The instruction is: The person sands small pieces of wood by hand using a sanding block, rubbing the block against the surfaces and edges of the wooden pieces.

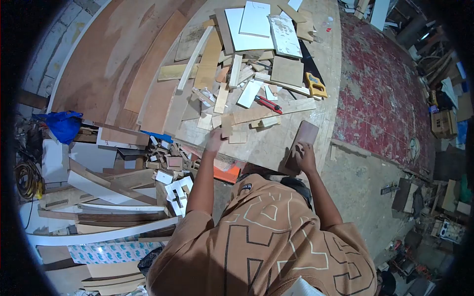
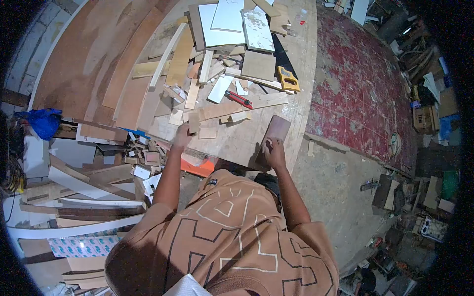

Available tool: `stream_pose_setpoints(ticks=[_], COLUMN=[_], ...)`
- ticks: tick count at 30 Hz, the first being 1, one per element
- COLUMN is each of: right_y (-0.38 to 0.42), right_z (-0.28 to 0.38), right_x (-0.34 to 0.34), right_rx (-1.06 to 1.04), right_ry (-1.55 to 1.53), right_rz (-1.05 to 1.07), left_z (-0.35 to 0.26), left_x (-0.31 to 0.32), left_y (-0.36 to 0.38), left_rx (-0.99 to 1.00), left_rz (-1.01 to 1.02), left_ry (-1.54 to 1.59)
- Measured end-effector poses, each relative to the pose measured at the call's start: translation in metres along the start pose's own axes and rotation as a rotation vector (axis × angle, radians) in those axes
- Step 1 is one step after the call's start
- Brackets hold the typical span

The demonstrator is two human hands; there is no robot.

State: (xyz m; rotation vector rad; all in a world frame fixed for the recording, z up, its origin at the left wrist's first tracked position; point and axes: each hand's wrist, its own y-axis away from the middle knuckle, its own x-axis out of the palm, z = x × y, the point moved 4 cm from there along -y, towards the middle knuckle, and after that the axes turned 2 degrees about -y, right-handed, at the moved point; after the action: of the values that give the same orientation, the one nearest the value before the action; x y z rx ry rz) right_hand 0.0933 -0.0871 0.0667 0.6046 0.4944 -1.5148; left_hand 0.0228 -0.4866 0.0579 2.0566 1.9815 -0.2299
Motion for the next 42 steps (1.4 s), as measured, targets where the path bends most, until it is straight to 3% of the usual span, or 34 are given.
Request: stream_pose_setpoints(ticks=[1,2,3,5,8,9,12,14,15,16,17,19,21,23,25,27,29,30,32,33,35,36,37,38,41,42], right_y=[-0.001,-0.001,-0.002,-0.007,-0.015,-0.017,-0.023,-0.025,-0.026,-0.024,-0.021,-0.010,-0.006,0.001,0.003,0.007,0.009,0.010,0.008,0.008,0.010,0.014,0.016,0.019,0.032,0.033], right_z=[0.003,0.006,0.008,0.014,0.019,0.028,0.041,0.041,0.037,0.037,0.036,0.043,0.043,0.043,0.028,0.018,0.014,0.013,0.014,0.013,0.009,0.010,0.009,0.002,-0.019,-0.018], right_x=[0.000,-0.001,0.000,0.003,0.013,0.014,0.028,0.038,0.050,0.055,0.053,0.046,0.034,0.009,0.011,0.011,0.020,0.023,0.023,0.022,0.014,0.006,0.000,-0.004,-0.020,-0.028], right_rx=[-0.006,0.009,0.024,0.026,-0.046,-0.120,-0.035,-0.011,0.003,0.018,0.034,-0.080,-0.055,0.424,0.526,0.622,0.641,0.647,0.693,0.724,0.762,0.803,0.839,0.842,0.772,0.645], right_ry=[-0.002,0.000,0.003,-0.008,0.001,0.020,-0.081,-0.164,-0.174,-0.185,-0.181,-0.064,0.094,0.479,0.507,0.604,0.652,0.703,0.635,0.571,0.507,0.448,0.389,0.383,0.490,0.499], right_rz=[0.002,0.017,0.031,0.038,0.027,0.008,0.130,0.176,0.355,0.530,0.510,0.443,0.387,0.209,0.197,0.151,0.181,0.217,0.224,0.236,0.217,0.235,0.253,0.249,0.242,0.229], left_z=[-0.010,-0.028,-0.032,-0.039,-0.048,-0.046,-0.043,-0.071,-0.066,-0.045,-0.026,-0.014,-0.015,-0.031,-0.034,-0.021,-0.012,-0.007,0.003,0.000,-0.021,-0.021,-0.021,-0.020,-0.038,-0.045], left_x=[0.000,0.000,0.001,0.008,0.022,0.027,0.043,0.052,0.063,0.079,0.097,0.116,0.137,0.148,0.158,0.173,0.184,0.192,0.198,0.202,0.201,0.202,0.205,0.208,0.209,0.208], left_y=[0.007,0.015,0.018,0.023,0.026,0.026,0.031,0.039,0.041,0.040,0.043,0.050,0.059,0.063,0.062,0.056,0.047,0.043,0.028,0.027,0.021,0.020,0.021,0.024,0.033,0.034], left_rx=[-0.150,-0.103,-0.101,-0.190,-0.342,-0.339,-0.403,0.216,0.221,-0.132,-0.492,-0.564,-0.711,-0.720,-0.564,-0.606,-0.545,-0.545,-0.366,-0.363,0.124,0.128,0.226,0.326,0.351,0.359], left_rz=[0.034,0.105,0.100,0.155,0.150,0.151,0.152,0.276,0.295,0.393,0.481,0.593,0.699,0.737,0.795,0.797,0.807,0.821,0.586,0.600,0.426,0.434,0.498,0.557,0.587,0.584], left_ry=[0.433,0.230,0.228,0.577,0.843,0.844,0.896,-0.275,-0.267,0.098,0.457,0.368,0.871,0.875,0.710,0.722,0.355,0.350,-0.061,-0.067,-0.379,-0.384,-0.628,-0.871,-0.980,-0.982])
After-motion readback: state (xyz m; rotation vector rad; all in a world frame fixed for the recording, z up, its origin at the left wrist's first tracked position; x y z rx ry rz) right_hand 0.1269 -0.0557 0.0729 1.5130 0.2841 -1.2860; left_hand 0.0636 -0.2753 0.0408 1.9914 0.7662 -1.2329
